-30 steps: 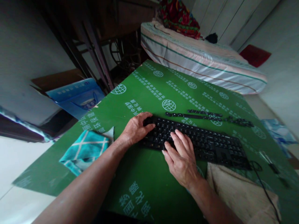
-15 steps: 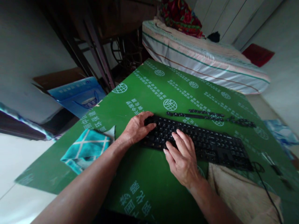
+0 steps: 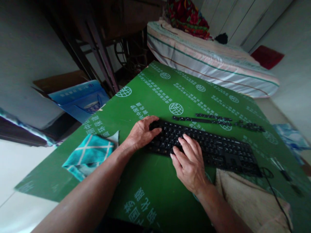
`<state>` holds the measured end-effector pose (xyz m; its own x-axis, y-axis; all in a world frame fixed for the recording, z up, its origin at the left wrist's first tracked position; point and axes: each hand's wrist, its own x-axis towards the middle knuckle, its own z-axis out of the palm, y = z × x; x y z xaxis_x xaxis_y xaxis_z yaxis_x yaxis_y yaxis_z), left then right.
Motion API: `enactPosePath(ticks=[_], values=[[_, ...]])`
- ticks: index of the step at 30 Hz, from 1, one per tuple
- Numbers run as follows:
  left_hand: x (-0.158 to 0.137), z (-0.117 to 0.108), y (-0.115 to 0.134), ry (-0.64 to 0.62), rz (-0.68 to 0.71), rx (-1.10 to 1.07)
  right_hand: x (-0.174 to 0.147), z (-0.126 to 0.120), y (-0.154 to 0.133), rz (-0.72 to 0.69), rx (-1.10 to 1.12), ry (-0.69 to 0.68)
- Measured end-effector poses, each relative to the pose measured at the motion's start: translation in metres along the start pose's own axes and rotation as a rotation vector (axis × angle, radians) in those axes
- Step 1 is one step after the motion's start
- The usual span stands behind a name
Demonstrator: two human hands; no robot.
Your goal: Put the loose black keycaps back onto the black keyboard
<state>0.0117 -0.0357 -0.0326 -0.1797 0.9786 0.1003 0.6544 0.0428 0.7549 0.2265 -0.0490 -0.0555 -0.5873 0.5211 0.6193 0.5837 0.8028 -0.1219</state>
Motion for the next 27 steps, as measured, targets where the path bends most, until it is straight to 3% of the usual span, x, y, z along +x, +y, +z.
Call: enactPosePath(ticks=[6, 10, 16, 27], values=[[-0.0002, 0.0002, 0.0001, -0.003, -0.006, 0.003, 0.0004, -0.0019, 0.0005, 0.009, 0.01, 0.045], [0.0006, 0.0006, -0.0015, 0.001, 0.0, 0.005, 0.0009, -0.0024, 0.0014, -0.005, -0.006, 0.003], [0.0002, -0.0002, -0.0008, -0.01, 0.003, 0.016, 0.001, -0.0034, 0.0055, 0.031, 0.016, 0.078], [0.0001, -0.0009, -0.0005, -0.015, -0.017, 0.027, -0.0013, -0.0014, 0.0028, -0.003, 0.021, 0.052]])
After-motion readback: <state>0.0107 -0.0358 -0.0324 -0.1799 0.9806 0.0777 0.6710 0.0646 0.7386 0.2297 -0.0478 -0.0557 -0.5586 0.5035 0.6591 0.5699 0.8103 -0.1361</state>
